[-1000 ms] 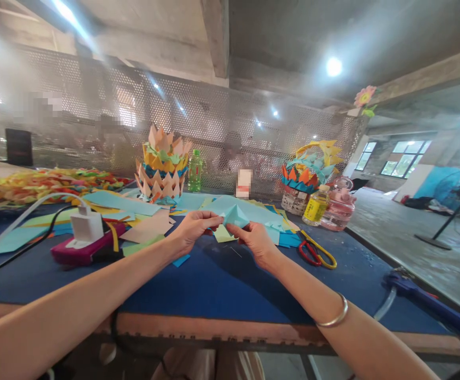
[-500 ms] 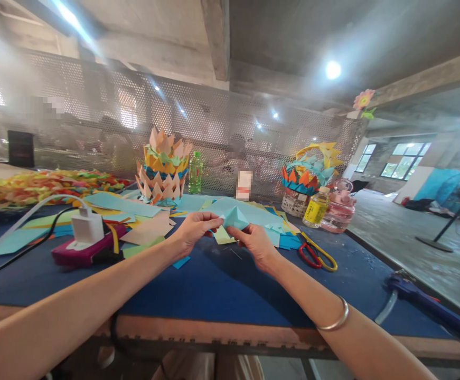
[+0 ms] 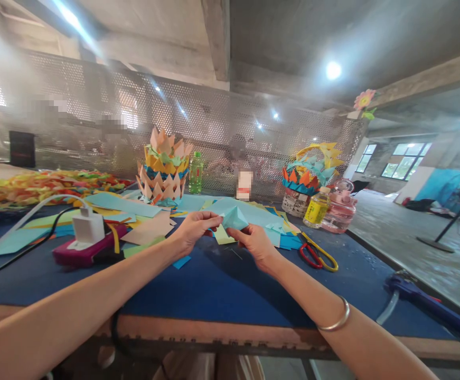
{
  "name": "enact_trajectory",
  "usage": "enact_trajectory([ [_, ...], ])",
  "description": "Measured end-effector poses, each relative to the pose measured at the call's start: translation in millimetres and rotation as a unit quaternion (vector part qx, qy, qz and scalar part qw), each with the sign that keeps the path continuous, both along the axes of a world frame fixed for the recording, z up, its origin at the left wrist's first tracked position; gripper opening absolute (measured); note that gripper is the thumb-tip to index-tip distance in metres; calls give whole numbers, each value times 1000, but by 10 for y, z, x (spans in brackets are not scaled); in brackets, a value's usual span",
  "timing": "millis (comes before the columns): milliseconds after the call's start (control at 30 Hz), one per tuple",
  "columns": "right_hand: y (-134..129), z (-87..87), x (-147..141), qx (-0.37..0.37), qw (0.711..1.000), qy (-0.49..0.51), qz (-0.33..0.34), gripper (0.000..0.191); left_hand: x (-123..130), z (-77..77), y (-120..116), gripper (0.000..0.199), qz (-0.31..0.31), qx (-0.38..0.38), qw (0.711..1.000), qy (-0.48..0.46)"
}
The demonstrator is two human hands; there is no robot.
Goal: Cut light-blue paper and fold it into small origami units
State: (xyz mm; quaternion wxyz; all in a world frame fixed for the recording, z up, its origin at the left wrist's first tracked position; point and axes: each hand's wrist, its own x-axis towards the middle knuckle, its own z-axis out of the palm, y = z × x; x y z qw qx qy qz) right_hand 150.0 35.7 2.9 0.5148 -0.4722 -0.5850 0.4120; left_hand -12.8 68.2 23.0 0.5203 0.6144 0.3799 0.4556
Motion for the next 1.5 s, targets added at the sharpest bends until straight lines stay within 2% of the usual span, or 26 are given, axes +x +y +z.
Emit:
enact_trajectory([
  [700, -27, 21, -2, 0, 1000, 5, 7, 30, 2, 55, -39, 21, 6, -14, 999, -28],
  [967, -28, 20, -13, 2, 1000, 2, 5, 29, -3, 4, -15, 24, -31, -7, 999, 8],
  [1500, -22, 21, -17, 3, 1000, 3, 4, 30, -5, 4, 3, 23, -1, 8, 1000, 0],
])
